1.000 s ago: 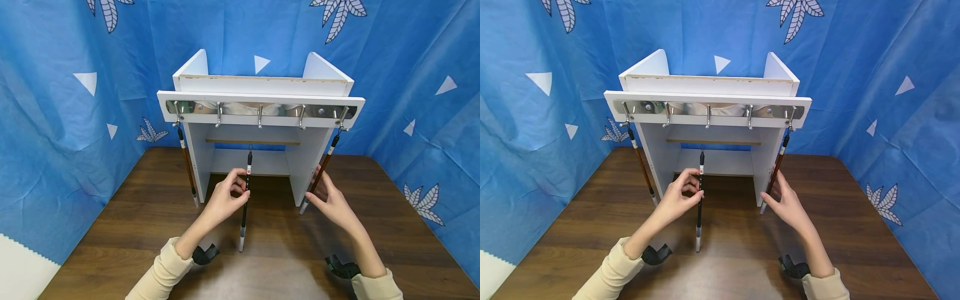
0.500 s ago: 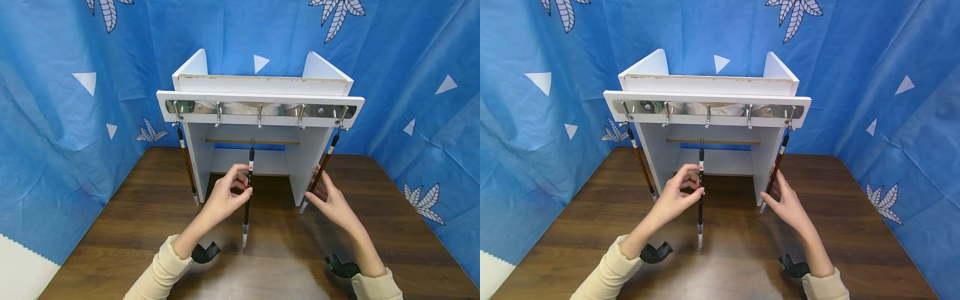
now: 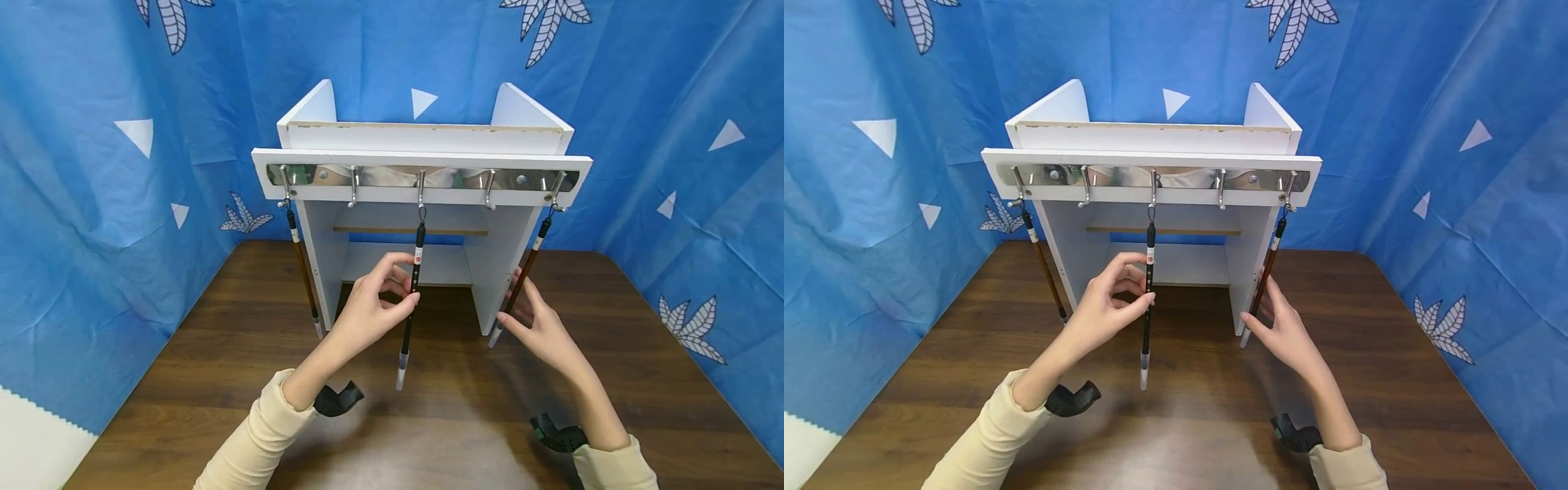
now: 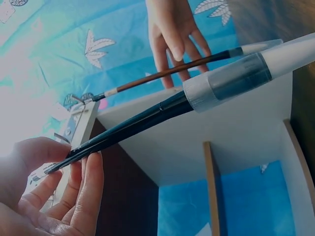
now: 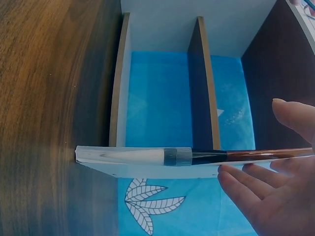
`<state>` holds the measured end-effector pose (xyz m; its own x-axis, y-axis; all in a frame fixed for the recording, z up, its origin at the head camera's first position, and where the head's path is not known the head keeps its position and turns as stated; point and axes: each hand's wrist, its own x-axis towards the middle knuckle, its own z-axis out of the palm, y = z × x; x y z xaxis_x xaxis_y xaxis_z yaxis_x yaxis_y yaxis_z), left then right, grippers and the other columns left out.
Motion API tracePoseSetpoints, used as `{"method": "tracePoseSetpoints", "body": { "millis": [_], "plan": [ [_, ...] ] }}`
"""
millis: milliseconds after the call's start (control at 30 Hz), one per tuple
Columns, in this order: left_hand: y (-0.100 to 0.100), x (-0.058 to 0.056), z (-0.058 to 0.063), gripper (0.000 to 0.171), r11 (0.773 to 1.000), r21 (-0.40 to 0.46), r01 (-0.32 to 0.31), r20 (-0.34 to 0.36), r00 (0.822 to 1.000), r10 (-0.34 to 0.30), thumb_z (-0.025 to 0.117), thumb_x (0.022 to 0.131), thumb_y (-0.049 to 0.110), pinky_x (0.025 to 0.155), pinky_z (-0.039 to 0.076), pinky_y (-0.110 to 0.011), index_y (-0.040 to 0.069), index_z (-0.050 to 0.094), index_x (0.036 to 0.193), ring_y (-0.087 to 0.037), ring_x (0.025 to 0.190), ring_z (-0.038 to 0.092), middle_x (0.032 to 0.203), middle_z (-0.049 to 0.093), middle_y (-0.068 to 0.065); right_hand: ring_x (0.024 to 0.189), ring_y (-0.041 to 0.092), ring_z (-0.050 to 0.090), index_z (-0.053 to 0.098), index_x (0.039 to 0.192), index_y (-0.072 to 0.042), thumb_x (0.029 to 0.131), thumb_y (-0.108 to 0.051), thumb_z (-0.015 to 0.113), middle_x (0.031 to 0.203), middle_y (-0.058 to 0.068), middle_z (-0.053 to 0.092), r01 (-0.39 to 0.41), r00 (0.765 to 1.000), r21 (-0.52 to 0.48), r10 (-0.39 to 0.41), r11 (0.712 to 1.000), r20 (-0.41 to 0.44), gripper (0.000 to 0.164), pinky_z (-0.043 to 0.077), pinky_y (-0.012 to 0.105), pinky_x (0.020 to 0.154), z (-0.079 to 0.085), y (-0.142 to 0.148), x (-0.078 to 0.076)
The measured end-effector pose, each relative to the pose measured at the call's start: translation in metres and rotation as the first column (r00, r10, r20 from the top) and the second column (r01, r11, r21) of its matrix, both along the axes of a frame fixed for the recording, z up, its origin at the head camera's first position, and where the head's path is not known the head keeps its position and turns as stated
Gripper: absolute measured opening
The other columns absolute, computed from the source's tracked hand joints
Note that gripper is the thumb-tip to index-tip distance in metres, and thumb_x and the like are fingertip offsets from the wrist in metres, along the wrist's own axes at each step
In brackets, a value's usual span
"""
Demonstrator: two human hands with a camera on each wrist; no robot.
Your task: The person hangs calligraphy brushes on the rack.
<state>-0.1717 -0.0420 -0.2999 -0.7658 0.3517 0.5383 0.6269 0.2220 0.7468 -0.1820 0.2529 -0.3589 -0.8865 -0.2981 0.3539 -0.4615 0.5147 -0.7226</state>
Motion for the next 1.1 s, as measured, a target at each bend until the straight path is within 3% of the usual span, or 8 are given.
{"method": "tracePoseSetpoints", "body": {
  "millis": [533,733,1100],
  "plan": [
    [-0.001,-0.006,0.005,0.042,1.000,0.019,0.017,0.016,1.000,-0.018,0.063,0.080,0.007,0.054,0.052,-0.030,0.017,0.045,0.117,-0.009,0.069,0.059,0.084,0.054,-0.002,0.119,0.042,0.036,0.002,0.144,-0.023,0.087,-0.014,0.058,0.145,0.016,0.014,0.008,1.000,0.008,-0.008,1.000,-0.007,0.080,0.036,0.045,0.087,-0.001,0.000,-0.001],
    [-0.001,-0.006,0.005,0.043,1.000,0.019,0.009,0.033,0.999,-0.009,0.063,0.080,0.006,0.055,0.051,-0.026,0.015,0.046,0.118,-0.012,0.070,0.060,0.085,0.055,-0.005,0.119,0.043,0.036,0.002,0.143,-0.025,0.086,-0.014,0.058,0.145,0.015,0.014,0.005,1.000,0.009,-0.005,1.000,-0.003,0.080,0.036,0.046,0.088,0.000,0.000,0.000],
    [0.002,0.011,0.027,0.039,1.000,0.013,0.006,0.070,0.998,-0.007,0.060,0.080,-0.003,0.056,0.052,-0.030,0.003,0.046,0.116,-0.024,0.070,0.060,0.084,0.054,-0.015,0.120,0.042,0.035,0.001,0.143,-0.028,0.086,-0.015,0.058,0.146,0.014,0.013,0.006,1.000,0.006,-0.006,1.000,0.007,0.081,0.036,0.047,0.088,0.002,0.000,0.002]
  ]
}}
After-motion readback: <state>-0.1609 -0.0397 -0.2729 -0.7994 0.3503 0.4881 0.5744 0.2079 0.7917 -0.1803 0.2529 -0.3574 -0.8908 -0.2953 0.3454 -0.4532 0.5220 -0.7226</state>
